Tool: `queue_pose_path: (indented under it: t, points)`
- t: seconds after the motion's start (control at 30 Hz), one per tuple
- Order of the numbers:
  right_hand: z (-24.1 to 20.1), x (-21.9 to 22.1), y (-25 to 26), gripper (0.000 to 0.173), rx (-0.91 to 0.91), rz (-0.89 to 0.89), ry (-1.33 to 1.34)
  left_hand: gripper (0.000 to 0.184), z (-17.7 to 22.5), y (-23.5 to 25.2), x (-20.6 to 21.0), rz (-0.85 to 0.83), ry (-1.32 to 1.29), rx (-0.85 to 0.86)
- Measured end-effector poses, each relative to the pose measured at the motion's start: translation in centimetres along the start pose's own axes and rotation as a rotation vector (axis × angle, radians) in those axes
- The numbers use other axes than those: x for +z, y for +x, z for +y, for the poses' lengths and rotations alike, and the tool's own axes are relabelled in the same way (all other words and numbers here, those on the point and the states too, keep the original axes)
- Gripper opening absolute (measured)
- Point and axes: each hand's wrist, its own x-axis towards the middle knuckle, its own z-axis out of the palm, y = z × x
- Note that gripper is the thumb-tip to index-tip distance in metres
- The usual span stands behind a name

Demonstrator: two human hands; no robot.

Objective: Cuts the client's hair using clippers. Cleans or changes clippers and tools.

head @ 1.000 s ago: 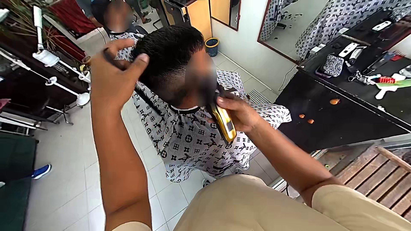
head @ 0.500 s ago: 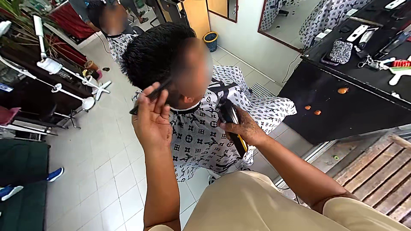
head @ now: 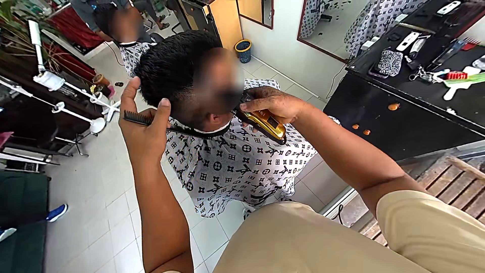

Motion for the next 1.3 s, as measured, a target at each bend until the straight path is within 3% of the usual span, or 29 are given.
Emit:
queue_pose_path:
  t: [0.2,1.3]
  points:
    - [-0.3,-0.4,0.5,0.024,0.043,-0.02,-0.034,0.068,-0.8,0.1,0.7,-0.001,0.115,0.013]
    - [-0.7,0.9,0.7,0.027,0.004,0.029,-0.058,0.066,-0.9,0.2,1.1,0.005,0.109,0.049]
